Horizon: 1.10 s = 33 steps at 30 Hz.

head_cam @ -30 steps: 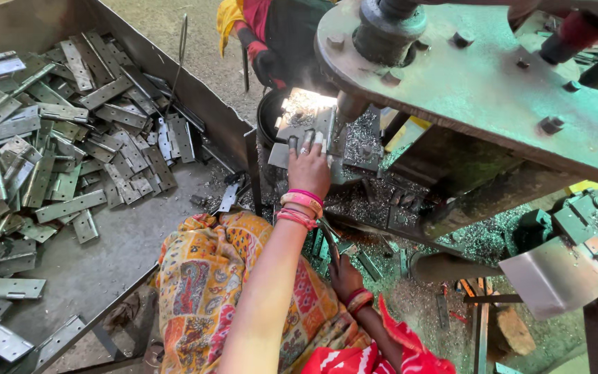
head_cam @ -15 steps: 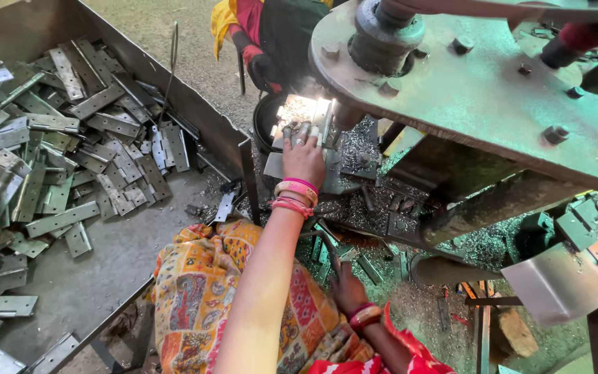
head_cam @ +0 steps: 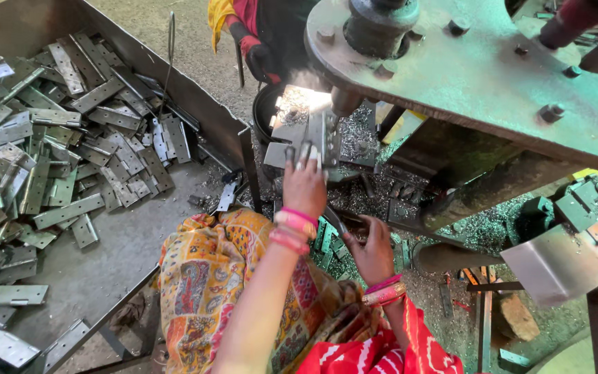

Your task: The person sits on the floor and repeatedly places metal brackets into a manual punching machine. They position each bracket under the press, operate the lever to punch holes, and then remove the finished piece to place it in a bin.

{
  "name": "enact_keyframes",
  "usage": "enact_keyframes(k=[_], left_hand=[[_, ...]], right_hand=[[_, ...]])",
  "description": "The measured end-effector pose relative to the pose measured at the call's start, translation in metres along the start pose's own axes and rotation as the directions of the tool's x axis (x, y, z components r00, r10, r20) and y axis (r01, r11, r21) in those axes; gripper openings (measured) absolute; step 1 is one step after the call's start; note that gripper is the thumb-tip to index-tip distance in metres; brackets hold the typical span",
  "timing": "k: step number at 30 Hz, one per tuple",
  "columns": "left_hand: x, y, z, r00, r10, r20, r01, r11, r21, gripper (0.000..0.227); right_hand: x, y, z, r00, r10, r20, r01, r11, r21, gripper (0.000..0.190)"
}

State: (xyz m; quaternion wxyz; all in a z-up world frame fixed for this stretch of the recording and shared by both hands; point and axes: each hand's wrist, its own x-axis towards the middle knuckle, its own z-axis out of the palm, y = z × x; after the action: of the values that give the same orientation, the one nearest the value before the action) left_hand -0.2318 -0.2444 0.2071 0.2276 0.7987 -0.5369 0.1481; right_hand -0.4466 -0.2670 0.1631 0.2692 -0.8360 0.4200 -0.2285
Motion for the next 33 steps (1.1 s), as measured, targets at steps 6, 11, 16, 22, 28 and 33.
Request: enact_keyframes(k=[6, 11, 16, 22, 28, 33], left_hand=[[-0.051, 0.012, -0.022, 0.997, -0.007, -0.072, 0.015, 0.994, 0.108, 0.030], [-0.027, 0.002, -0.036, 0.957, 0.145, -0.252, -0.156, 0.987, -0.025, 0.021], [-0.003, 0.013, -0.035, 0.902, 0.038, -0.431, -0.092, 0.990, -0.105, 0.023], [0.016, 0.011, -0.006, 0.985, 0.101, -0.143, -0.071, 0.978, 0.196, 0.037], [0.003, -0.031, -0.008, 0.966, -0.218, -0.138, 0.243, 0.949, 0.201, 0.046], [-0.001, -0.026, -0.013, 0.984, -0.148, -0.095, 0.160, 0.978, 0.135, 0.041]], right_hand=[[-0.008, -0.017, -0.005, 0.983, -0.022, -0.183, 0.049, 0.988, 0.145, 0.051], [-0.009, -0.014, -0.002, 0.965, -0.072, -0.252, 0.124, 0.972, 0.198, 0.049], [-0.011, -0.010, 0.002, 0.952, -0.121, -0.280, 0.173, 0.970, 0.168, 0.047], [-0.006, -0.007, -0.002, 0.981, -0.103, -0.163, 0.107, 0.994, 0.020, 0.048], [-0.009, 0.006, 0.005, 0.991, -0.130, -0.011, 0.129, 0.991, -0.046, 0.049], [0.007, 0.006, 0.012, 0.898, 0.142, 0.417, -0.038, 0.968, -0.249, 0.070]])
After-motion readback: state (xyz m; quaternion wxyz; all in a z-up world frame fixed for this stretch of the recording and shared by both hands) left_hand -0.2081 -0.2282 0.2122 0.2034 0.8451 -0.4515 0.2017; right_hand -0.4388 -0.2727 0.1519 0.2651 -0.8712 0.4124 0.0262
